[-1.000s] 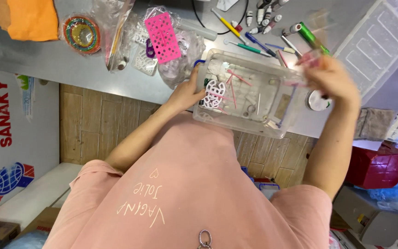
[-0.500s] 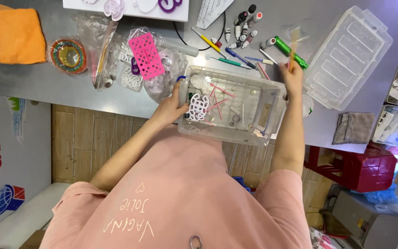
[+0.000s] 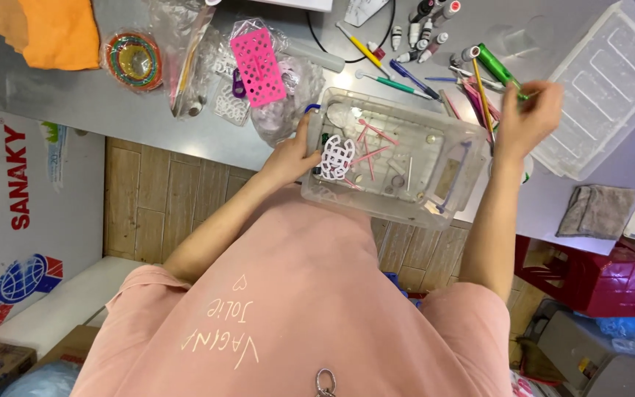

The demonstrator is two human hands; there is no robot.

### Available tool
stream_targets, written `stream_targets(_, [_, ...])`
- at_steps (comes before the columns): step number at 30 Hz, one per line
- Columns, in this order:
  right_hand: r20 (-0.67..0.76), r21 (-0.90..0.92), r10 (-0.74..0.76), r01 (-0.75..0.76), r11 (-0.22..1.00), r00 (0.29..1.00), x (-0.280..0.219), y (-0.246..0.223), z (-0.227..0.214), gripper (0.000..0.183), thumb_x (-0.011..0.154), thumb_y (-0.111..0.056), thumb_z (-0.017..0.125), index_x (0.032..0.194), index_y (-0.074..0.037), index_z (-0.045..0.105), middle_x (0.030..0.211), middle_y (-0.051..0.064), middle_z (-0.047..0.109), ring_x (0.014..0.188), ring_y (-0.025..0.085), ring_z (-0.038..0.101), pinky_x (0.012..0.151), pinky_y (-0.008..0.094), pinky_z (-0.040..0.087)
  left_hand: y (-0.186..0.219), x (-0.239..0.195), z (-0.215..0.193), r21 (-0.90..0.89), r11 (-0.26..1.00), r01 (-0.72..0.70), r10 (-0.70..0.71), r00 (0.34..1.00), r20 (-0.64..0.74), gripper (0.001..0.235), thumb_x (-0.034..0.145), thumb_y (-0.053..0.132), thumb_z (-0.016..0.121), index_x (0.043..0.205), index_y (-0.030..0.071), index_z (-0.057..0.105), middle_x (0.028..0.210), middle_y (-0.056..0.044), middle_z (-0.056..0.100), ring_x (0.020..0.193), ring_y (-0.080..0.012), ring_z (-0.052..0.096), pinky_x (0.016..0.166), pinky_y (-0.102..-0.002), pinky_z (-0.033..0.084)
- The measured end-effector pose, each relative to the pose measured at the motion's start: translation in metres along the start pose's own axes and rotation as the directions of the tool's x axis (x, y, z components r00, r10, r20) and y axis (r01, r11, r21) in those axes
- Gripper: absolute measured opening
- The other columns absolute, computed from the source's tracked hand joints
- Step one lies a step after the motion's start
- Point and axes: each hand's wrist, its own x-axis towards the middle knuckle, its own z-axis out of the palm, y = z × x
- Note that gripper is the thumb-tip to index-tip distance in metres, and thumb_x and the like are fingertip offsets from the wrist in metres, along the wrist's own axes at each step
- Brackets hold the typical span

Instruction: Organize various cake and cookie decorating tools, cutters, and accessories into storage containers.

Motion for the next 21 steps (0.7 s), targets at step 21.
stream_targets(21, [0.826,-0.234,-0.102,0.502,0.832,0.554,-0.158,-0.038,0.134,0.027,0.092,-0.028,0.071,0.106,-0.005,0.070,0.110,0.020,0.072,0.100,0.039,0.069,0.083,0.051,0.057,-0.005,-0.001,0.001,-0.050,0.995,-0.089,0.089,0.996,0.002,0.099,0.088,0.032,0.065,0.158,-0.005,0.006,0.077,-0.029,0.068,0.073,-0.0464,0.068,0.069,-0.053,0.053])
